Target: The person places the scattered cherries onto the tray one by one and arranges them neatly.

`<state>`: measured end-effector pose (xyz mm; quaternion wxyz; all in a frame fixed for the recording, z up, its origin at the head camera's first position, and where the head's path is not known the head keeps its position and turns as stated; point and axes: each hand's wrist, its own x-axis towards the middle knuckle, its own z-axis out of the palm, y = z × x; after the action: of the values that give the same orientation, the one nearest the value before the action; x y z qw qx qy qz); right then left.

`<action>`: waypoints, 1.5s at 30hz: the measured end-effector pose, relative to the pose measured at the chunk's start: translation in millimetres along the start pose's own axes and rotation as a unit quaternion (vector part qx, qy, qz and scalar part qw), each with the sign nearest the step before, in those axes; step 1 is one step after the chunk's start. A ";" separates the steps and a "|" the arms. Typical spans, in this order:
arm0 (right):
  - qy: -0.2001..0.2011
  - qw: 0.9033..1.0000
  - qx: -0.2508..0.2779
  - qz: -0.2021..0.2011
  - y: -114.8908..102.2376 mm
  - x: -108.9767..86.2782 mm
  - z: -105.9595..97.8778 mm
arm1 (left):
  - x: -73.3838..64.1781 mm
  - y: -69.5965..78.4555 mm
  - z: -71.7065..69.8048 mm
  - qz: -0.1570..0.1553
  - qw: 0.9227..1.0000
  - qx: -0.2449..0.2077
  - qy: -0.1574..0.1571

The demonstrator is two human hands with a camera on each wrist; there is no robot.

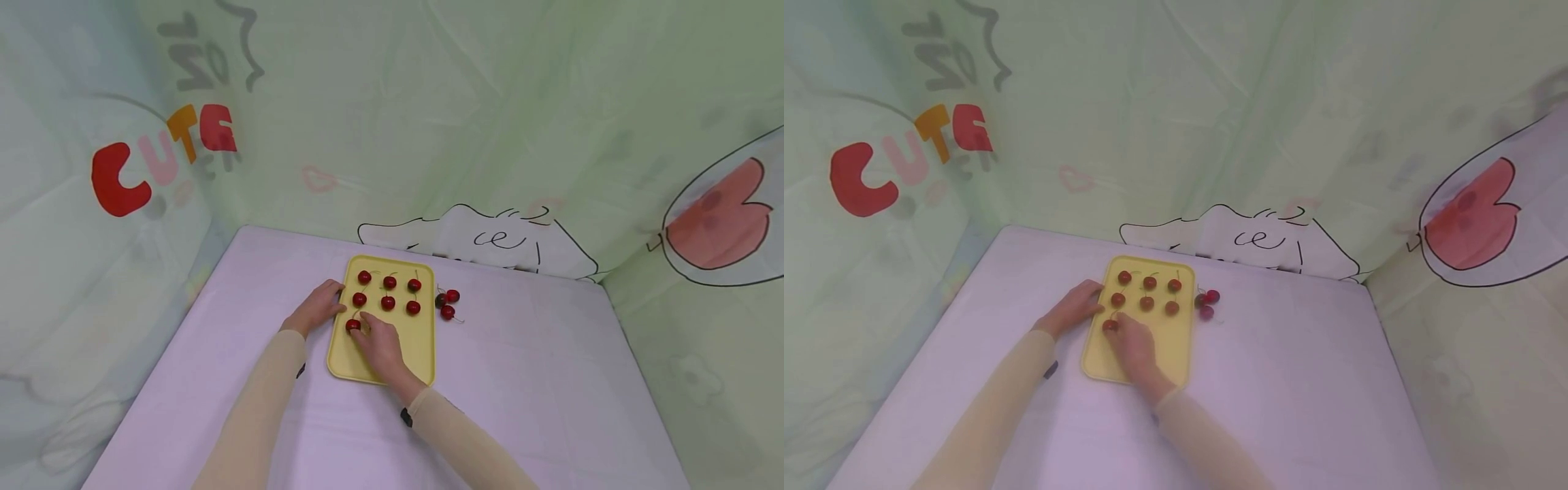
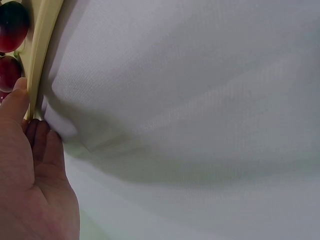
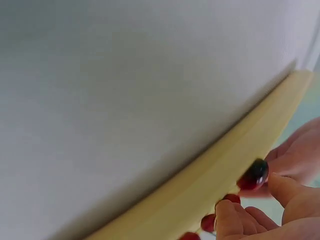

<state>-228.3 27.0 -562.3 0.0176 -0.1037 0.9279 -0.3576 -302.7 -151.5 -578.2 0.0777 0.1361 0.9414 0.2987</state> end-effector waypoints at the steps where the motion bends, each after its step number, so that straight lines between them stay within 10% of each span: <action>1: 0.003 1.000 0.010 0.003 0.8 -1.6 -3.3 | -0.1 -0.2 0.0 0.002 1.000 0.000 0.001; 16: 0.083 0.989 0.120 0.019 31.0 -16.2 -61.3 | -0.7 0.1 0.5 -0.001 1.000 -0.002 -0.001; 45: 0.148 0.980 0.044 0.128 103.3 -8.1 -96.7 | -2.2 3.2 -1.6 -0.010 1.000 0.006 -0.008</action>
<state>-249.4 167.2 -559.7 -0.0703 0.0710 0.9093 -0.4040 -300.4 -150.6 -574.9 0.0878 0.1294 0.9439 0.2908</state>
